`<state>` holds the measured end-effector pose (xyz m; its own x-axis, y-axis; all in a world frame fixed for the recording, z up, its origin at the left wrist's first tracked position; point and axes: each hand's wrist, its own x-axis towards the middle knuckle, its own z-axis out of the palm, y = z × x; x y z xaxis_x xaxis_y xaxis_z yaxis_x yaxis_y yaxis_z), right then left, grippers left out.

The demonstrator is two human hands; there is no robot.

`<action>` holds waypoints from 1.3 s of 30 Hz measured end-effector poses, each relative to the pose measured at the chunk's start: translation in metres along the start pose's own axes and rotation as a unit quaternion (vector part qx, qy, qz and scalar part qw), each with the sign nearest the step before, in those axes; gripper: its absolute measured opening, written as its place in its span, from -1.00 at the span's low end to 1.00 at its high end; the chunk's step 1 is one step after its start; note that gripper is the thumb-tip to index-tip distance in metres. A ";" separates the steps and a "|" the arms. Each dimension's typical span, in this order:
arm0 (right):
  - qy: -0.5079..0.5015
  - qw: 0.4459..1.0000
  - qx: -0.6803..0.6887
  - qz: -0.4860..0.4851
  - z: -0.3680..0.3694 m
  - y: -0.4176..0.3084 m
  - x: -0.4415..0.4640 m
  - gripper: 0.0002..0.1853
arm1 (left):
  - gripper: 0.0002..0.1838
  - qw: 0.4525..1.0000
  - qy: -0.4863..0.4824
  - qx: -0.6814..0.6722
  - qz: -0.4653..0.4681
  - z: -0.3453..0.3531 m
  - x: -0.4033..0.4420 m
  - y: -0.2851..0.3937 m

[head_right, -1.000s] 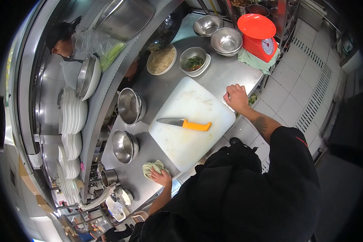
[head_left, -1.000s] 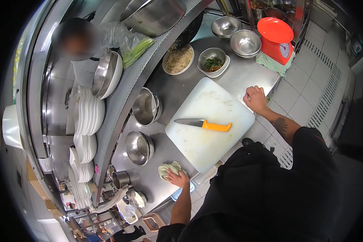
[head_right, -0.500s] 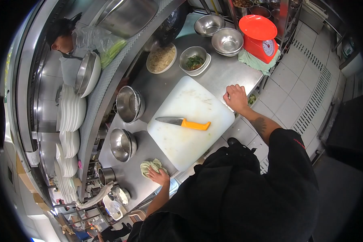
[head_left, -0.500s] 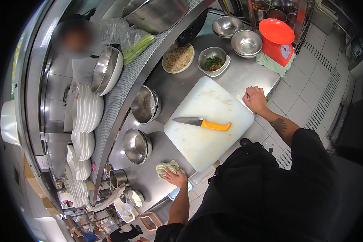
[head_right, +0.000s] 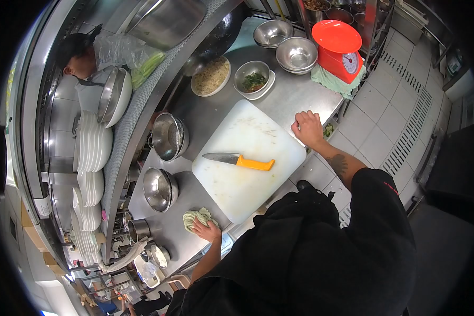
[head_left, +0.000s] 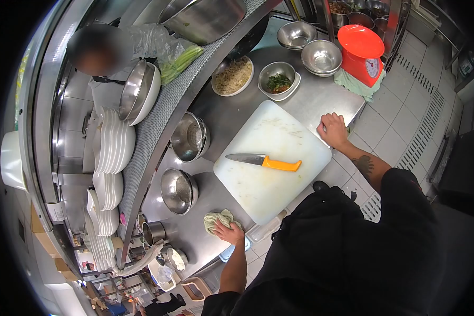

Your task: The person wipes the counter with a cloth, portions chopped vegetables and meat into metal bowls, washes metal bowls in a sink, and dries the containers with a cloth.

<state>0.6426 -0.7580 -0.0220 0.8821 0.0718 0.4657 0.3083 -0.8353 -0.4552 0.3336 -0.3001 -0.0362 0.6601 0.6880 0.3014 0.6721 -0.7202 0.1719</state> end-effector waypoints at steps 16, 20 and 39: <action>-0.065 0.876 0.472 0.076 0.044 -0.143 0.116 -0.81 | -0.27 0.999 -0.022 -0.025 -0.009 -0.013 0.002 0.009; -0.189 0.668 0.621 0.364 0.133 -0.177 0.210 -0.72 | -0.25 0.999 -0.012 -0.042 -0.003 -0.020 0.005 0.014; -0.095 0.635 0.611 0.462 0.224 -0.174 0.257 -0.61 | -0.83 0.715 -0.329 -0.228 -0.573 -0.038 -0.430 -0.038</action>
<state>0.8956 -0.4716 0.0068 0.8788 0.0190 -0.4768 -0.4285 0.4712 -0.7709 0.0114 -0.5724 -0.1369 -0.1204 0.6339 -0.7639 0.8179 0.4995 0.2856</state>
